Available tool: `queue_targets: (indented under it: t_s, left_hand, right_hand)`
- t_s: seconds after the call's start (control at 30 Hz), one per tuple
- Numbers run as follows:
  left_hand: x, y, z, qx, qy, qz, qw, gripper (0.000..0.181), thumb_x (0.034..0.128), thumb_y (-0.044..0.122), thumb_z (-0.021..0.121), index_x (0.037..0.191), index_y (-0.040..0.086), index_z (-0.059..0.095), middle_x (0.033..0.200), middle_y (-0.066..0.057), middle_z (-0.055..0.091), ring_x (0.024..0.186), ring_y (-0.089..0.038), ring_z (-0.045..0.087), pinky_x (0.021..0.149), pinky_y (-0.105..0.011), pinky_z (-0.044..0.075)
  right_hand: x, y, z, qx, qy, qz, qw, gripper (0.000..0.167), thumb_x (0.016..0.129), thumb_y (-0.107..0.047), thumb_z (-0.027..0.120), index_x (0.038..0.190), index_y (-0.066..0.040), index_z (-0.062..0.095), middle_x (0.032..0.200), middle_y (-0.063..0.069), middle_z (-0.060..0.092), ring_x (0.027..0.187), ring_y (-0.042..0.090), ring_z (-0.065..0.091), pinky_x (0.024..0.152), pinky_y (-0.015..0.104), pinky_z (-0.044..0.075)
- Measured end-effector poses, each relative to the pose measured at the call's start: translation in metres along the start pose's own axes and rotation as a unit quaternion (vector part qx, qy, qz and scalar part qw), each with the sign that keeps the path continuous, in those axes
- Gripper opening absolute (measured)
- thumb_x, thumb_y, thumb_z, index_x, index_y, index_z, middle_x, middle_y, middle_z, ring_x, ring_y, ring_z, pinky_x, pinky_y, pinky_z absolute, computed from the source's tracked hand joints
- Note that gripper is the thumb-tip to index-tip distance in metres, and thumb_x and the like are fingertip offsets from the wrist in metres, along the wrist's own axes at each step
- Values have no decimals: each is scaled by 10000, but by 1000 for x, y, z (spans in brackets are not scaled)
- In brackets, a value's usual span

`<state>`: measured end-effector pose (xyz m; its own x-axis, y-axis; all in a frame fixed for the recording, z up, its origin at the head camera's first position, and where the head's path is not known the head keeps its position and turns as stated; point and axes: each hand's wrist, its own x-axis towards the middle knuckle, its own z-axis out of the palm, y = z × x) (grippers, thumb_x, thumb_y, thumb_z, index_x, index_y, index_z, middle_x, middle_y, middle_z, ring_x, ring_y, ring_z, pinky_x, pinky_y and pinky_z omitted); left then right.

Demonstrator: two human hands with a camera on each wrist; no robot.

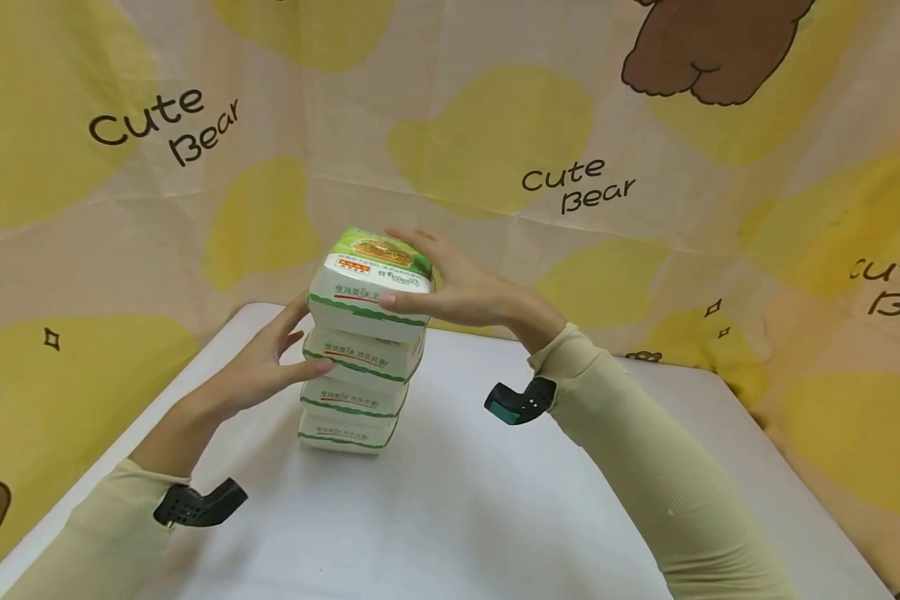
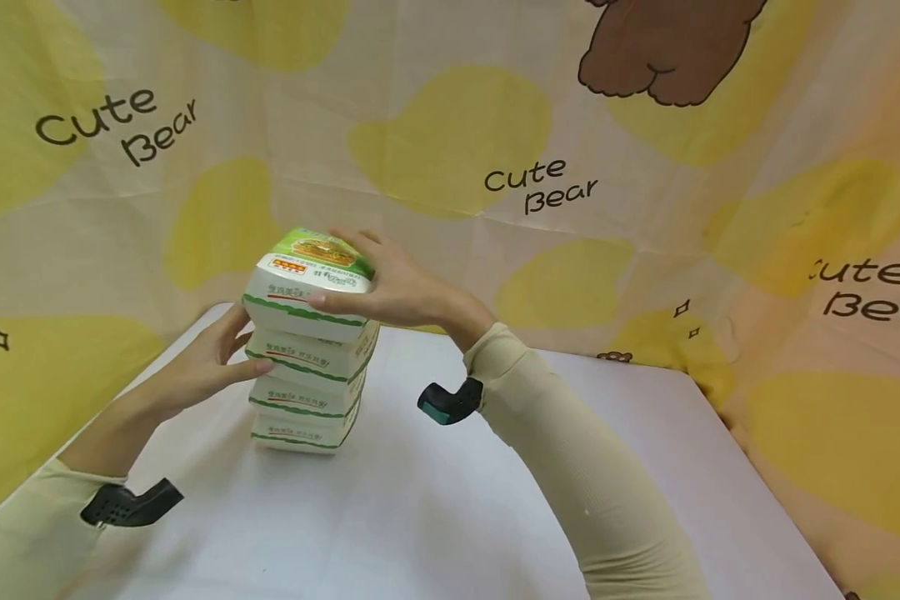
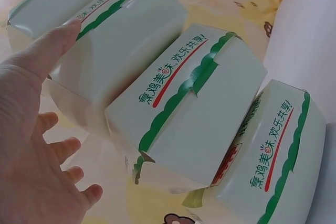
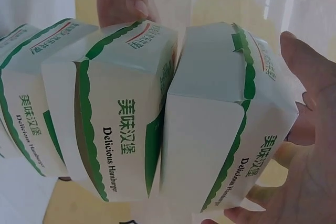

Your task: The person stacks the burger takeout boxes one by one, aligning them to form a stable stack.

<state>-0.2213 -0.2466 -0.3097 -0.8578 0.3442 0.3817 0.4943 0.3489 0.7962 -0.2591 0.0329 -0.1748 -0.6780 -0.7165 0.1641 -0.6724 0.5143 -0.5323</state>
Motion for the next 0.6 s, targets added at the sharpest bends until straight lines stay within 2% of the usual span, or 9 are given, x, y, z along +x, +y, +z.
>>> queue_targets:
  t_s: [0.2,0.33,0.47,0.6]
  left_hand:
    - [1,2,-5,120,7,-6,9999,953,911,139,724,1618,379,131,1698,-28,191,1571,-362,108,1202,-708,163]
    - [-1,3,-8,137,38,-29,9999,956,916,134,717,1625,355,117,1705,-10,170,1571,-358,110,1211,-682,177]
    - [-4,4,-11,134,104,-36,9999,957,916,126,712,1635,293,104,1703,-53,169,1565,-362,120,1210,-666,190]
    - [-5,4,-14,161,176,33,9997,943,912,108,708,1631,295,127,1691,-85,195,1557,-356,145,1198,-679,198]
  right_hand:
    - [-2,-3,-2,68,60,112,9999,867,887,-486,693,1603,-354,224,1658,-15,210,1449,230,325,1166,561,345]
    - [-3,-5,-3,-46,56,137,9999,878,889,-500,684,1609,-354,204,1677,-8,181,1508,249,264,1187,592,318]
    - [-3,-6,-6,-163,80,134,9997,879,897,-504,672,1614,-350,187,1693,3,146,1555,265,188,1205,625,280]
    - [-5,-6,-10,-233,152,179,9995,853,913,-505,649,1614,-351,188,1703,-5,128,1581,253,131,1223,626,242]
